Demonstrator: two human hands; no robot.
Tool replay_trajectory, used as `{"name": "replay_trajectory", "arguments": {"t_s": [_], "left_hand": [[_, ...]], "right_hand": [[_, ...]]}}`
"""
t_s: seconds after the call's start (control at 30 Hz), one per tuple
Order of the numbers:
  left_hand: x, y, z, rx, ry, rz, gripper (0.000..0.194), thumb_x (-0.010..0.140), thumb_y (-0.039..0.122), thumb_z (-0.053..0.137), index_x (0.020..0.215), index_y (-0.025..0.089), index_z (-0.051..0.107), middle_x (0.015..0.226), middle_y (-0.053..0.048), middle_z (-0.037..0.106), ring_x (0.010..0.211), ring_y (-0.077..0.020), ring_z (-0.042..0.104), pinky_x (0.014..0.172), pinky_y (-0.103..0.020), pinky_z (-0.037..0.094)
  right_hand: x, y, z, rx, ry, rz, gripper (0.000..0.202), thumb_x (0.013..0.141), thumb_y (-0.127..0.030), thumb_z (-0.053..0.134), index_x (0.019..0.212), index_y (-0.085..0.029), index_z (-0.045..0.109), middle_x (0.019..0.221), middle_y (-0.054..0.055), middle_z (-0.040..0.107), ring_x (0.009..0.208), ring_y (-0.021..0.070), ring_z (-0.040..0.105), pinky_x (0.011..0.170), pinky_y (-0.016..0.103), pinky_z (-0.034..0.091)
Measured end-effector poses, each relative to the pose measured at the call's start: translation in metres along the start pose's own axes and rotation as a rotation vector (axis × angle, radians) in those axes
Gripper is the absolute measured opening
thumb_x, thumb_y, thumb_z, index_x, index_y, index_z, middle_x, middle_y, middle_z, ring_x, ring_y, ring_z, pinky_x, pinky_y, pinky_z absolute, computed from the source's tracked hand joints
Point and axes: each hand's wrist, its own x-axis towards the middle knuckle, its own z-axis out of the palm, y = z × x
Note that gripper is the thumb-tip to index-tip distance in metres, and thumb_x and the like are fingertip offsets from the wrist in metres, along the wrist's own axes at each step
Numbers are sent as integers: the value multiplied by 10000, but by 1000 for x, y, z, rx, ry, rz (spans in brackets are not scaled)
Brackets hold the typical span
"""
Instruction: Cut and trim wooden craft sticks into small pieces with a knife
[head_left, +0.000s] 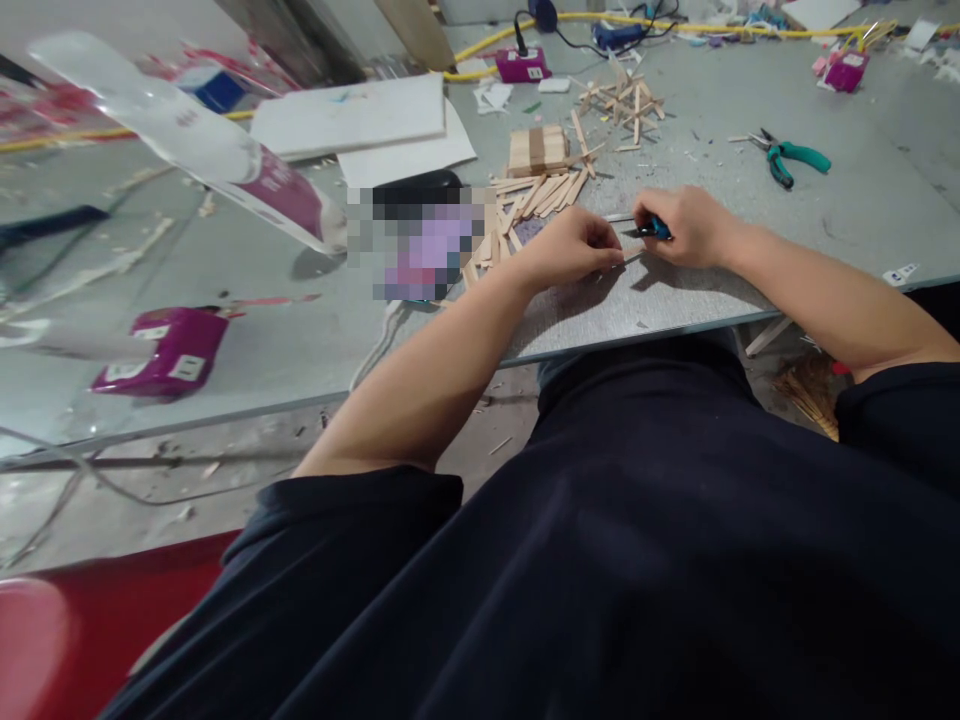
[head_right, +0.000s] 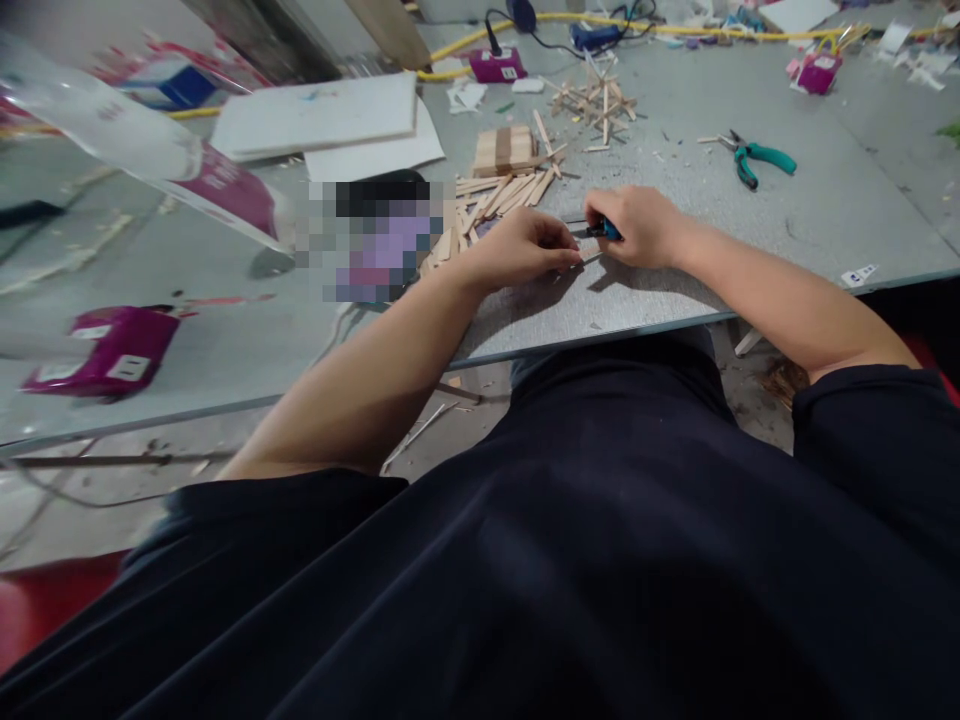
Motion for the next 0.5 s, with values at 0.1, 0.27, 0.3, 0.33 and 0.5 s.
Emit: {"name": "replay_trajectory", "arguments": {"t_s": [0.1,0.27,0.3,0.33,0.5], "left_hand": [[-1,1,-1,51,15,21,123,932,318,839,895,205,808,782,-56,738,764,-193,629,781,-384,507],[0,-1,-1,49,-8,10,141,943,339,825,872,222,790,758,-47,737,702,-184,622,735,-376,501],[0,-2,-1,42,-11,0,135,953,326,821,873,223,788,762,-51,740,695,-185,623,732,-378,502],[0,-2,-1,35,-8,-10,129,965,310,816,874,223,786,771,-55,744,693,-186,625,734,-380,506],[-3,3,1,-51,32,-44,150,1062,230,778,916,215,744,829,-67,791,650,-156,623,710,-356,517]], "right_hand": [[-4,8,-3,-6,1,48,514,1156,-540,666,1585,-266,737,1411,164,888,1232,414,796,1005,493,527],[-5,14,1,-68,-88,28,582,1217,-605,531,1605,-223,735,1327,202,885,1196,413,773,1006,511,495],[-4,15,2,-73,-96,20,577,1213,-606,540,1600,-226,737,1322,201,885,1195,414,772,1007,512,494],[-4,16,2,-73,-98,14,565,1207,-614,557,1592,-243,741,1329,193,885,1198,416,772,1007,512,495],[-5,13,-1,-79,-64,34,525,1225,-633,574,1581,-281,731,1491,171,866,1296,412,779,1023,495,502]]}}
